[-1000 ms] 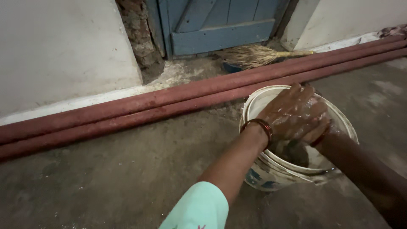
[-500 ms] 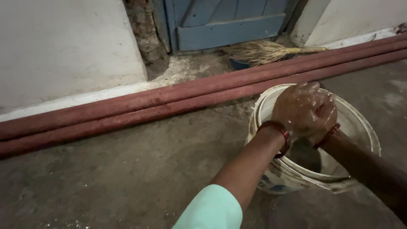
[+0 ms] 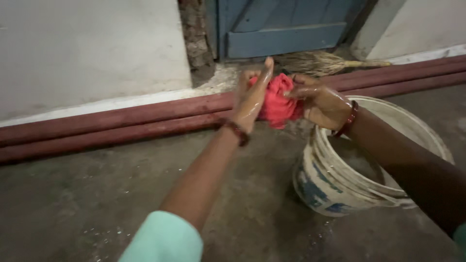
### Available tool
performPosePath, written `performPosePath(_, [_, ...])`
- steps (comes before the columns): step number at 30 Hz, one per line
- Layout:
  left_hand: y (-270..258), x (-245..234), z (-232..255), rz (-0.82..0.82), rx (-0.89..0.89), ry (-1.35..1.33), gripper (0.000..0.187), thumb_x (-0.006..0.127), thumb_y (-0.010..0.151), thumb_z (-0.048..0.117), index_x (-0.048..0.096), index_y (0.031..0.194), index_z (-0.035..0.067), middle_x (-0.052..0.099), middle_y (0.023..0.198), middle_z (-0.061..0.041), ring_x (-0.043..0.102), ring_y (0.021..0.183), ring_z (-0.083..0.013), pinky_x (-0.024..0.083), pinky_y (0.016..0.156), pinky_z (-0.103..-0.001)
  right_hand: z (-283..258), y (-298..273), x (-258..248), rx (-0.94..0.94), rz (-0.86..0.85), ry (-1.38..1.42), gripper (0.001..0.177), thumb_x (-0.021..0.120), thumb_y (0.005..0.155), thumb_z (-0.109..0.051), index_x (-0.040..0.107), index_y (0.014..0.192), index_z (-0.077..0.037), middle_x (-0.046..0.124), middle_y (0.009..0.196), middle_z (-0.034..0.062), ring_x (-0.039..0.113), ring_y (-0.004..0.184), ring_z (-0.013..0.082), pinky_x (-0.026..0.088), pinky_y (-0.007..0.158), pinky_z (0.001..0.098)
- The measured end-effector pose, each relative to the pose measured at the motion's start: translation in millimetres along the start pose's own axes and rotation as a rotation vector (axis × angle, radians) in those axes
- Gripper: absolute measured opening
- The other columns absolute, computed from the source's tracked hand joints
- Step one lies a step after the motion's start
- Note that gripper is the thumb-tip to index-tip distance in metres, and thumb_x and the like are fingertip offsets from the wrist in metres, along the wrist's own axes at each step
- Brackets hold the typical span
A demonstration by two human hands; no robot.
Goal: The person dips a red cloth into a bucket of water, wrings it out, and wipes the concrete floor. They repeatedly rinse the cloth in the bucket and continue scrubbing the floor surface near a red pipe.
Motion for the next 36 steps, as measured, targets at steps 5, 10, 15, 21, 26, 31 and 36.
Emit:
performPosePath(5, [-52,-93,8,-0.198,-0.215,0.266,0.063,0.081,0.087,0.052,0.058,0.126,0.007,0.063,0.111,0.004,0.06,0.099,-0.0063,0.053,0.083,-0.031,10,29,33,-0.128,0.092,-0.611,0.027,0.077,0.088,-0.007,0.052,0.1,-0.009,0.061,0.084,-0.0017,0.063,0.073,0.009,0.061,0.061,0.0327])
performPosePath(10, [-63,-141,40,-0.102,-0.05,0.536,0.048,0.076,0.087,0.046,0.07,0.093,-0.001,0.063,0.07,-0.008,0.055,0.066,-0.014,0.047,0.062,-0.035,15,54,35,-0.198,0.078,-0.66,0.026,0.08,0.086,-0.01,0.057,0.096,-0.005,0.07,0.086,0.0047,0.073,0.078,0.0142,0.062,0.068,0.0297])
performPosePath(15, [-56,-182,54,0.092,-0.026,0.584,0.047,0.065,0.097,0.042,0.063,0.081,-0.002,0.048,0.061,-0.009,0.043,0.063,-0.0149,0.041,0.059,-0.036,27,68,52,-0.233,0.135,-0.728,0.026,0.077,0.087,-0.019,0.059,0.103,-0.008,0.071,0.09,0.0023,0.068,0.08,0.012,0.059,0.069,0.0341])
performPosePath(21, [-33,-227,56,0.363,0.015,0.328,0.051,0.052,0.105,0.044,0.053,0.081,-0.001,0.043,0.068,-0.002,0.039,0.068,-0.013,0.041,0.061,-0.034,21,72,70,-0.067,0.052,-1.239,0.021,0.076,0.095,-0.029,0.074,0.102,-0.009,0.069,0.084,0.0092,0.06,0.076,0.0213,0.051,0.068,0.0399])
performPosePath(26, [-22,-232,98,0.298,0.162,0.478,0.058,0.056,0.107,0.048,0.047,0.075,0.0,0.038,0.067,0.001,0.035,0.067,-0.0126,0.036,0.059,-0.036,-22,74,76,-0.604,0.243,-1.395,0.02,0.065,0.091,-0.003,0.075,0.108,-0.005,0.072,0.089,0.009,0.067,0.078,0.0208,0.055,0.067,0.0391])
performPosePath(31, [-24,-231,105,0.155,0.244,0.555,0.049,0.061,0.103,0.045,0.056,0.079,0.003,0.043,0.07,-0.003,0.04,0.069,-0.0146,0.037,0.061,-0.037,-17,71,45,-0.715,0.083,-0.987,0.017,0.065,0.1,-0.006,0.07,0.115,-0.004,0.072,0.11,0.0083,0.073,0.092,0.0186,0.064,0.076,0.0363])
performPosePath(36, [-96,-251,-15,-0.676,-0.235,0.865,0.043,0.065,0.096,0.046,0.062,0.095,0.004,0.057,0.09,-0.012,0.054,0.085,-0.0251,0.046,0.075,-0.041,114,40,-64,-0.06,0.055,-1.382,0.028,0.07,0.091,-0.019,0.073,0.117,-0.009,0.075,0.116,0.0087,0.075,0.103,0.0202,0.062,0.089,0.0356])
Point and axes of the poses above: each hand's wrist, its own y-axis towards the middle knuckle, its own x-axis out of the palm, z = x × y, the point moved 4 cm from there along y, towards the middle knuckle
